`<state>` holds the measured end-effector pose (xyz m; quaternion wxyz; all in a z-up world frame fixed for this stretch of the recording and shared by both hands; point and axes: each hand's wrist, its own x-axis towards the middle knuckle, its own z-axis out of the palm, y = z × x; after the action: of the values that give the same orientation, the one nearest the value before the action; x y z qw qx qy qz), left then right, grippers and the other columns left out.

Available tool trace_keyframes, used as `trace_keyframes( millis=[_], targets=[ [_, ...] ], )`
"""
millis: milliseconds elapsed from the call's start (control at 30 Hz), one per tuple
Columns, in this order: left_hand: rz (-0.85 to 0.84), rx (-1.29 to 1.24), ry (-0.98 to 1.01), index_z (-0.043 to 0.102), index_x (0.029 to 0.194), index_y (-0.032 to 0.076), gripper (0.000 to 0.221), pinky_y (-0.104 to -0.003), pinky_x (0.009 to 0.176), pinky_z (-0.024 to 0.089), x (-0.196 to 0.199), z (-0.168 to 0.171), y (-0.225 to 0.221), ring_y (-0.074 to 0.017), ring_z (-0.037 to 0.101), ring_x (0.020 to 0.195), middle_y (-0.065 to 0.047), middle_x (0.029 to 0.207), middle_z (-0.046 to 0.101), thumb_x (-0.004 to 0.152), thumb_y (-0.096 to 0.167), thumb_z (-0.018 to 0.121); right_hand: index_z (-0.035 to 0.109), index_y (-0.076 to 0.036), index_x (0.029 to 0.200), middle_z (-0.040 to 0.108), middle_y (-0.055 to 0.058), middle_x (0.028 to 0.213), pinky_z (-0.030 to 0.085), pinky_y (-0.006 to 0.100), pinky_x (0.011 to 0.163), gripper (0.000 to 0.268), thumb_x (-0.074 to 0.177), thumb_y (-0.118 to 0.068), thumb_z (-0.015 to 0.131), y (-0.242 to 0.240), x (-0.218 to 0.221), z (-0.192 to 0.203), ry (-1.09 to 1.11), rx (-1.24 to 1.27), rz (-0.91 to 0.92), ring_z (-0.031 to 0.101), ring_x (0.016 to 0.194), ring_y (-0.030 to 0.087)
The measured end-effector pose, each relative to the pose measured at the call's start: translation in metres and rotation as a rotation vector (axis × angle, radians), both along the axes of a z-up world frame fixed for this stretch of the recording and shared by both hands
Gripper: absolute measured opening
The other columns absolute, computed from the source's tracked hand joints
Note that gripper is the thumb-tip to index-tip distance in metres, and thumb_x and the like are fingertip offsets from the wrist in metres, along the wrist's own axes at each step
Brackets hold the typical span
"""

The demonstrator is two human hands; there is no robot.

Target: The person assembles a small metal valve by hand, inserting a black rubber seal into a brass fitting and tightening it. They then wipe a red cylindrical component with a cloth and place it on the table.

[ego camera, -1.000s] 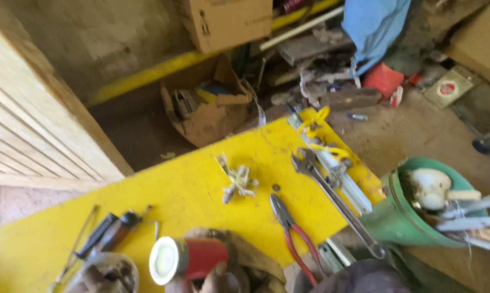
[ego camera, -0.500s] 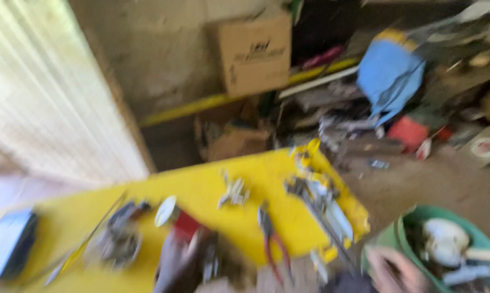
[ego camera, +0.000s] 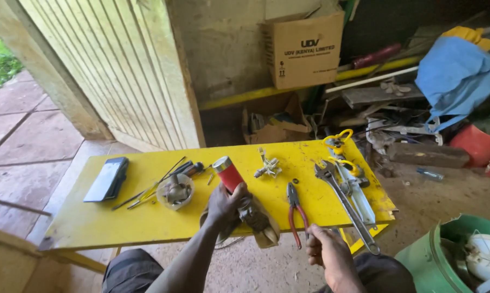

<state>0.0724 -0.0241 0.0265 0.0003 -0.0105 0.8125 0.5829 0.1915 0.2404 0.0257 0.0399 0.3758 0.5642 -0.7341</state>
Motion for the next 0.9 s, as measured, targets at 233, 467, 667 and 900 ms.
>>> trace_keyframes(
  millis=[233,467,667,900],
  targets=[
    [0.019,0.002,-0.001,0.061,0.094,0.019,0.035,-0.033,0.075,0.063,0.008,0.006,0.002,-0.0117,0.074,0.075,0.002,0.086,0.079,0.09,0.054,0.059,0.072,-0.006,0.099,0.061,0.01,0.081,0.04,0.038,0.053,0.031,0.106,-0.036,0.075,0.009,-0.012,-0.043,-0.13,0.037,-0.187,0.054,0.065,0.024],
    [0.021,0.058,0.01,0.063,0.088,0.02,0.033,-0.033,0.072,0.059,0.007,0.01,-0.005,-0.0102,0.071,0.072,0.004,0.08,0.078,0.084,0.053,0.063,0.069,0.001,0.108,0.072,0.022,0.091,0.054,0.049,0.066,0.049,0.11,-0.049,0.069,0.004,-0.05,-0.101,-0.109,-0.123,-0.347,0.065,0.073,0.035],
    [-0.021,0.303,-0.043,0.061,0.096,0.014,0.036,-0.035,0.072,0.06,0.006,-0.005,-0.007,-0.0156,0.07,0.074,-0.002,0.084,0.074,0.087,0.047,0.072,0.065,-0.007,0.111,0.063,0.02,0.088,0.05,0.048,0.076,0.059,0.107,-0.066,0.062,-0.016,-0.056,-0.118,-0.035,-0.281,-0.322,0.063,0.078,0.038],
    [-0.033,0.22,0.025,0.063,0.092,0.018,0.038,-0.031,0.068,0.062,0.006,0.005,-0.008,-0.0119,0.072,0.069,0.001,0.08,0.077,0.087,0.056,0.068,0.059,-0.029,0.153,0.071,0.001,0.132,0.051,0.049,0.066,0.055,0.102,-0.048,0.061,-0.013,-0.064,-0.118,0.201,-0.257,-0.258,0.067,0.094,0.033]
  ],
)
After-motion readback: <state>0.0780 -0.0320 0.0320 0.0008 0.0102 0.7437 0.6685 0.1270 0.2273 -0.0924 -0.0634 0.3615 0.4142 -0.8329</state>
